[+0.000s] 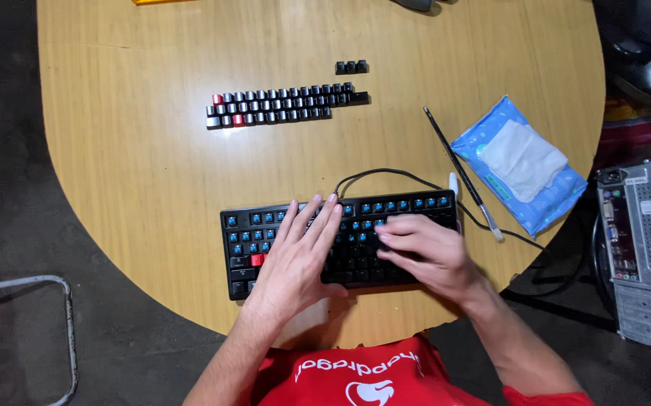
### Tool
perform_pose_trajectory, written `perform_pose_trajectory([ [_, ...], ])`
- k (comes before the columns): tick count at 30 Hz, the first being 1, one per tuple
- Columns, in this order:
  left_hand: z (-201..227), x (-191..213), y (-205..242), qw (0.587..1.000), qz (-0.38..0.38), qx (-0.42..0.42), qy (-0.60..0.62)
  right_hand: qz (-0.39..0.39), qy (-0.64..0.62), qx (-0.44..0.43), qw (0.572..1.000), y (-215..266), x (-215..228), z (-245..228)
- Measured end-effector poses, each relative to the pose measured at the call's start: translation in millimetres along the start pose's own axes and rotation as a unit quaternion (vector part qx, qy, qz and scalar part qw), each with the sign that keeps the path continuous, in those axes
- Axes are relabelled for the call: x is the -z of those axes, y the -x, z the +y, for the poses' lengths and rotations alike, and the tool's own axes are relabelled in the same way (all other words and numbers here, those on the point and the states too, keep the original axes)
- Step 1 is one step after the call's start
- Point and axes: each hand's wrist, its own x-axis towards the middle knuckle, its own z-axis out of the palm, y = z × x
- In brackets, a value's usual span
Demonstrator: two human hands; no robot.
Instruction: The person assembles a mechanical keyboard by placing keycaps onto switches. They pick up keycaps from a row on the table and press them into place on the keyboard, working across multiple rows.
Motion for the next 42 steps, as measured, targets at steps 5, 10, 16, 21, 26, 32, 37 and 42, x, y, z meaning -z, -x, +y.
perform_pose_trajectory([
  [5, 4, 8, 0, 1.000, -0.009, -0.003, 0.006, -0.001, 0.004, 0.030, 1.000, -19, 40, -48],
  [10, 17, 6, -10, 0.959, 0.158, -0.048, 0.231, 0.004, -0.016, 0.051, 0.999, -25, 23, -49],
  [16, 20, -3, -17, 0.911, 0.251, -0.043, 0.325, 0.011, -0.048, 0.026, 0.998, -26, 12, -43],
  [21, 21, 17, -18, 0.912, 0.232, -0.081, 0.328, -0.066, -0.010, 0.014, 0.998, -27, 14, -39],
  [26, 17, 26, -23, 0.901, 0.214, -0.057, 0.373, -0.069, -0.021, 0.017, 0.997, -36, 12, -34],
  [32, 11, 23, -30, 0.873, 0.236, -0.025, 0.426, -0.033, -0.048, -0.006, 0.998, -52, 9, -31],
  [37, -4, 17, -25, 0.845, 0.264, 0.048, 0.463, 0.031, -0.122, -0.055, 0.991, -68, 17, -19],
  [42, -21, 18, -28, 0.856, 0.278, 0.090, 0.426, -0.116, 0.171, -0.037, 0.978, -92, 20, 49],
])
